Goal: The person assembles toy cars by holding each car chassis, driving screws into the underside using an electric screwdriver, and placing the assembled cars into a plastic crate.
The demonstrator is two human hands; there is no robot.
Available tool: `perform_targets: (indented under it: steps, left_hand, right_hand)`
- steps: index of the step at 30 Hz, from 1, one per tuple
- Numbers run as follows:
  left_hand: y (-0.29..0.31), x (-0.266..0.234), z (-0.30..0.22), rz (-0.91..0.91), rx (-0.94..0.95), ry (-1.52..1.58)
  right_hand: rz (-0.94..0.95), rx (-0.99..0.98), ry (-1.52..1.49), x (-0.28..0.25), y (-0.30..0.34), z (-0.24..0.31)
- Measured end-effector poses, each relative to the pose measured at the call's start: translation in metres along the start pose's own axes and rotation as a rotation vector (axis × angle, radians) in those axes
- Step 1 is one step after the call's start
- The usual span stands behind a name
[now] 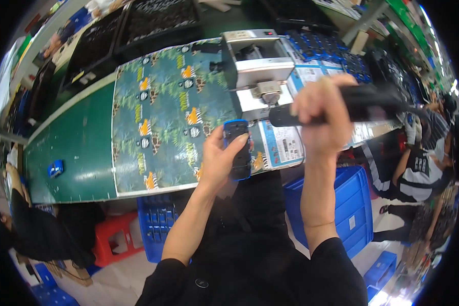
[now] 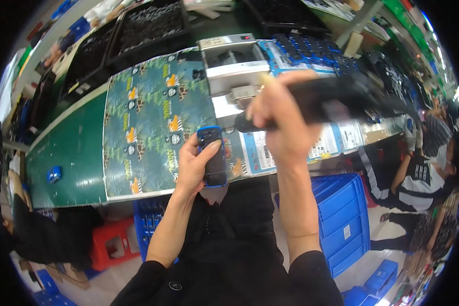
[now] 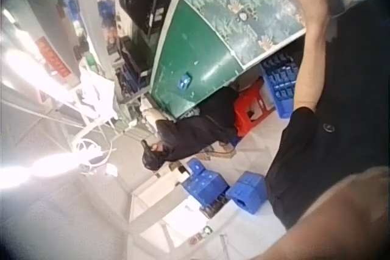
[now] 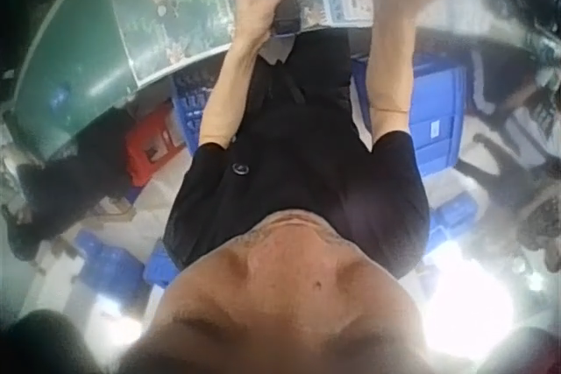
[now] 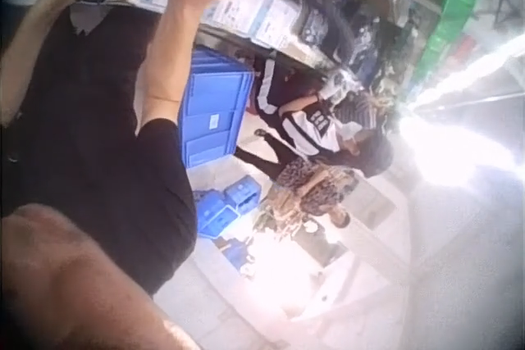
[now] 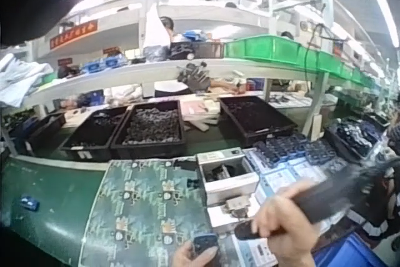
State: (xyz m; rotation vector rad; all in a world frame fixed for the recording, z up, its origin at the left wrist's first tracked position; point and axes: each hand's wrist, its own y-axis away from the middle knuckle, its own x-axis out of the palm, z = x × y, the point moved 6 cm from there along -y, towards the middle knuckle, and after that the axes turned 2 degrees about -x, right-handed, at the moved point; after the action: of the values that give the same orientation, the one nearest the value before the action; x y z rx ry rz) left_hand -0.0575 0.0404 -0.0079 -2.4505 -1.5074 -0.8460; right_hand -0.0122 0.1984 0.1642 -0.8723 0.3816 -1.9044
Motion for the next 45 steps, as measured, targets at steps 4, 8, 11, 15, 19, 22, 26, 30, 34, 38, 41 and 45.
perform_targets:
  steps: [4,8,11,15,19,22,26,30,34,38,41,45]
  left_hand:
    - [-0.001,-0.004,-0.002,-0.004,0.044,-0.043]
    - [-0.001,-0.006,-0.004,-0.004,0.066,-0.097]
    - [0.000,-0.005,-0.005,-0.005,0.053,-0.109]
    - [0.002,-0.003,-0.006,0.002,0.053,-0.068]
    - [0.002,0.004,-0.008,0.060,0.062,0.030]
    - [-0.003,-0.002,-0.004,0.109,-0.035,0.246]
    - [0.002,-0.018,-0.004,0.034,-0.041,0.056]
    - [0.003,-0.013,-0.008,-0.054,-0.011,0.153]
    - [0.003,-0.003,-0.008,0.063,0.076,-0.097]
    - [0.005,0.001,-0.010,0.065,0.024,-0.134]
    - [0.004,0.001,-0.013,0.032,0.025,-0.137]
    - [0.002,-0.003,-0.011,0.032,0.037,-0.182]
  right_hand:
    - [0.112,-0.100,-0.273,0.019,0.010,0.006]
    - [0.171,-0.092,-0.213,0.029,0.018,-0.011]
    - [0.116,-0.051,-0.212,0.027,0.022,-0.022]
    - [0.130,-0.012,-0.074,0.031,0.026,-0.027]
    - [0.188,-0.040,0.069,0.034,0.029,-0.031]
    - [0.225,0.000,0.194,0.032,0.030,-0.031]
    - [0.296,-0.097,0.375,0.044,0.026,-0.023]
    - [0.289,-0.083,0.257,0.038,0.027,-0.031]
    - [0.331,-0.057,0.289,0.030,0.024,-0.025]
    - [0.352,0.001,0.007,0.027,0.027,-0.032]
    - [0.260,0.049,-0.166,0.024,0.030,-0.038]
    - [0.349,0.057,-0.114,0.027,0.033,-0.042]
